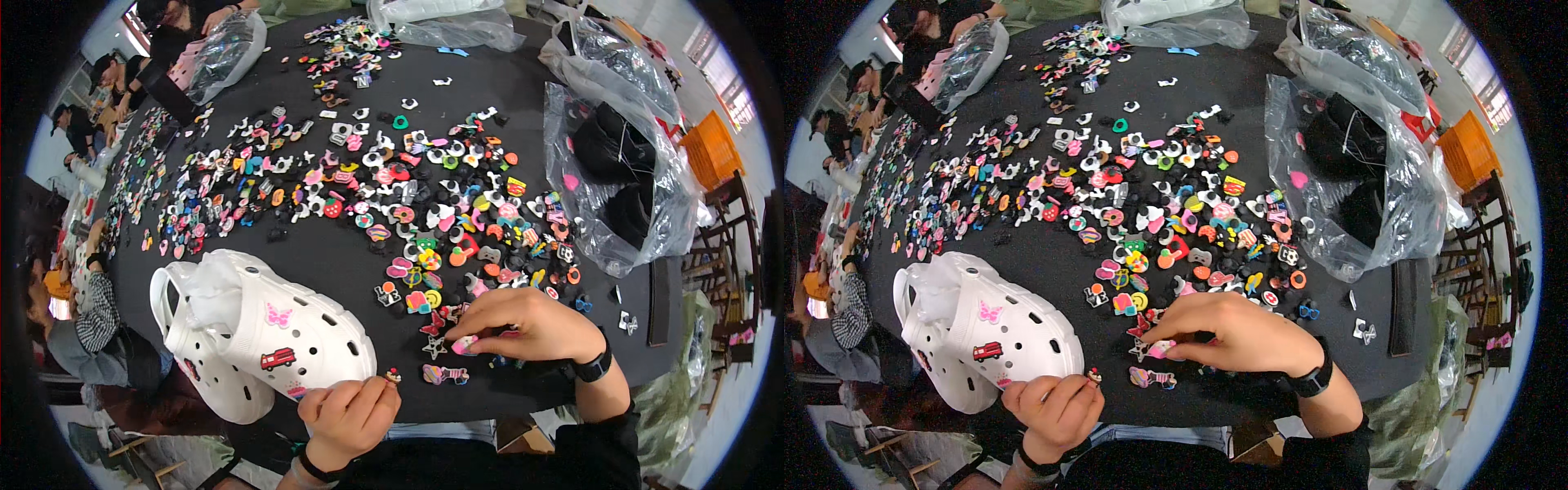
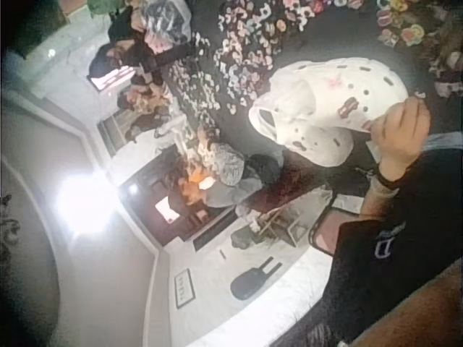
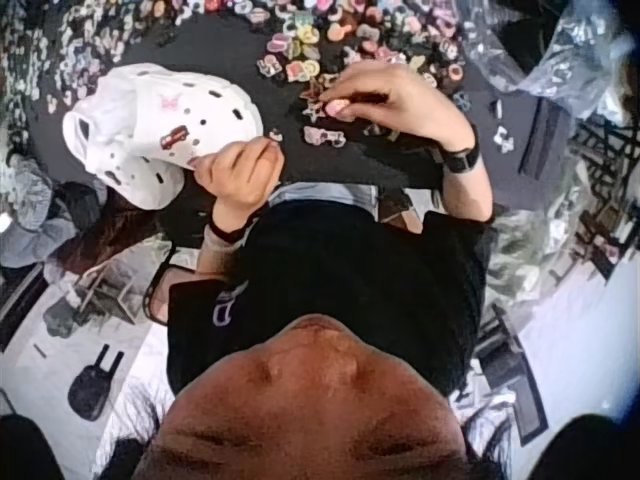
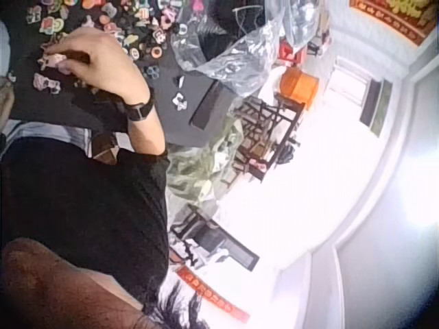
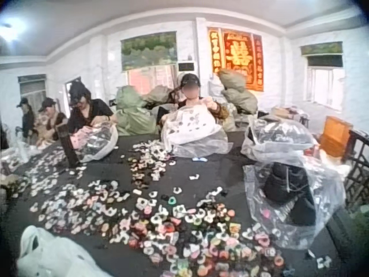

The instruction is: The recorder is attaching decorative charms (Jibbitz) to the holes of white and black clogs.

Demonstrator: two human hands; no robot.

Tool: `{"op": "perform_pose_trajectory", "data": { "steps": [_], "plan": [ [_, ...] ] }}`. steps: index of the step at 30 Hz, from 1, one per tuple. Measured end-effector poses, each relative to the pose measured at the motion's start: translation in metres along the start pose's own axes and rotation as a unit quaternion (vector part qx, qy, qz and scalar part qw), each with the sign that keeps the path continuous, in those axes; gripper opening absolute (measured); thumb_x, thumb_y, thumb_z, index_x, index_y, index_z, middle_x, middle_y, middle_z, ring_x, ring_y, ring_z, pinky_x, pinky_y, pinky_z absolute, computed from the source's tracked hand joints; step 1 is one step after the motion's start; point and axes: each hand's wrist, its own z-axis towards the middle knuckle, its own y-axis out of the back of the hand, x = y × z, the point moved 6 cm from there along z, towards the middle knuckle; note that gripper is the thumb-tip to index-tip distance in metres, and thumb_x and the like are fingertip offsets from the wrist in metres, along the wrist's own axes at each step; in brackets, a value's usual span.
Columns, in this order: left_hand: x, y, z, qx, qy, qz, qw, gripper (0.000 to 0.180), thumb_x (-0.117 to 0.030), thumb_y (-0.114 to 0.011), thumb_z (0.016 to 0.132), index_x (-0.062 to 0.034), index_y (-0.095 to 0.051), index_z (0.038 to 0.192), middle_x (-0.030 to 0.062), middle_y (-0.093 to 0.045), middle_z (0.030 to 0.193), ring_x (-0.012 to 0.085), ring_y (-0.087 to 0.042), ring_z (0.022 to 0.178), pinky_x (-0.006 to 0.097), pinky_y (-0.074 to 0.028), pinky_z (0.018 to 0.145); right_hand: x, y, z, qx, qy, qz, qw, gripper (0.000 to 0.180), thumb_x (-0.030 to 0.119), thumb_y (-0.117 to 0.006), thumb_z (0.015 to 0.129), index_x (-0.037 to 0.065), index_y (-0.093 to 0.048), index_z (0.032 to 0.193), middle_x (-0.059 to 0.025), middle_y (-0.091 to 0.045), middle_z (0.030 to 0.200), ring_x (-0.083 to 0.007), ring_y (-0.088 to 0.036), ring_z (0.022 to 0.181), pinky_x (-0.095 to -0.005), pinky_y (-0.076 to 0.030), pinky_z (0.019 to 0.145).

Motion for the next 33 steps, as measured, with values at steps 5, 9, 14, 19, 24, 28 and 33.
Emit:
{"op": "perform_pose_trajectory", "data": {
  "steps": [5,9,14,19,24,28,33],
  "plan": [
    [0.001,0.003,-0.001,0.002,0.001,-0.028,1.0,0.015,-0.015,-0.077,0.066,-0.0189,-0.065,0.074,-0.0111,-0.066,0.087,0.012,-0.054,0.084,0.036,-0.03,0.082,-0.004,-0.005,0.003,0.002,-0.108,0.075,0.991,0.021,0.005,-0.076,0.081,0.004,-0.073,0.101,-0.0092,-0.07,0.099,-0.0232,-0.068,0.087,-0.0345,-0.054,0.081],
    [0.009,0.015,-0.001,-0.015,0.022,-0.107,0.994,0.015,-0.016,-0.076,0.072,-0.0212,-0.065,0.08,-0.0105,-0.068,0.092,0.0085,-0.059,0.088,0.032,-0.032,0.082,0.011,-0.009,0.008,-0.018,0.018,0.001,1.0,0.02,0.002,-0.075,0.08,0.005,-0.074,0.1,-0.0079,-0.07,0.095,-0.0219,-0.067,0.087,-0.0333,-0.053,0.079],
    [0.02,0.056,-0.025,-0.016,0.063,-0.191,0.979,0.019,-0.021,-0.079,0.074,-0.0248,-0.068,0.089,-0.0113,-0.071,0.101,0.0079,-0.058,0.101,0.035,-0.028,0.094,0.022,-0.02,0.019,-0.016,-0.036,-0.013,0.999,0.024,0.001,-0.074,0.08,0.009,-0.075,0.103,-0.0073,-0.066,0.095,-0.0212,-0.064,0.084,-0.0323,-0.053,0.074],
    [0.053,0.088,-0.063,-0.047,0.089,-0.087,0.991,0.027,-0.019,-0.081,0.069,-0.025,-0.064,0.089,-0.0115,-0.069,0.104,0.0132,-0.053,0.105,0.04,-0.029,0.094,0.039,-0.044,0.037,0.038,-0.017,-0.074,0.996,0.019,0.0,-0.071,0.083,0.005,-0.071,0.102,-0.0078,-0.063,0.095,-0.0217,-0.065,0.082,-0.0326,-0.054,0.068],
    [0.098,0.107,-0.09,-0.133,0.174,0.033,0.975,0.032,0.004,-0.071,0.062,-0.0106,-0.058,0.087,0.0014,-0.067,0.092,0.0252,-0.056,0.091,0.043,-0.038,0.083,0.041,-0.059,0.057,0.048,0.001,-0.128,0.991,0.014,0.004,-0.07,0.082,0.001,-0.069,0.096,-0.0117,-0.063,0.087,-0.0284,-0.064,0.079,-0.0361,-0.052,0.074],
    [0.116,0.115,-0.106,-0.157,0.201,0.093,0.962,0.029,0.004,-0.072,0.063,-0.0106,-0.06,0.085,0.0025,-0.068,0.093,0.0257,-0.056,0.093,0.043,-0.038,0.084,0.035,-0.063,0.067,0.023,-0.008,-0.155,0.988,0.011,0.005,-0.073,0.08,0.002,-0.071,0.091,-0.0103,-0.064,0.088,-0.0267,-0.063,0.081,-0.0355,-0.05,0.071],
    [0.128,0.114,-0.121,-0.147,0.248,0.112,0.951,0.025,0.0,-0.075,0.064,-0.0108,-0.066,0.085,-0.0006,-0.069,0.092,0.0237,-0.056,0.096,0.041,-0.036,0.086,0.036,-0.074,0.071,0.036,0.013,-0.191,0.981,0.015,0.0,-0.072,0.076,0.0,-0.069,0.09,-0.0123,-0.063,0.088,-0.0303,-0.063,0.082,-0.0369,-0.051,0.072]
  ]
}}
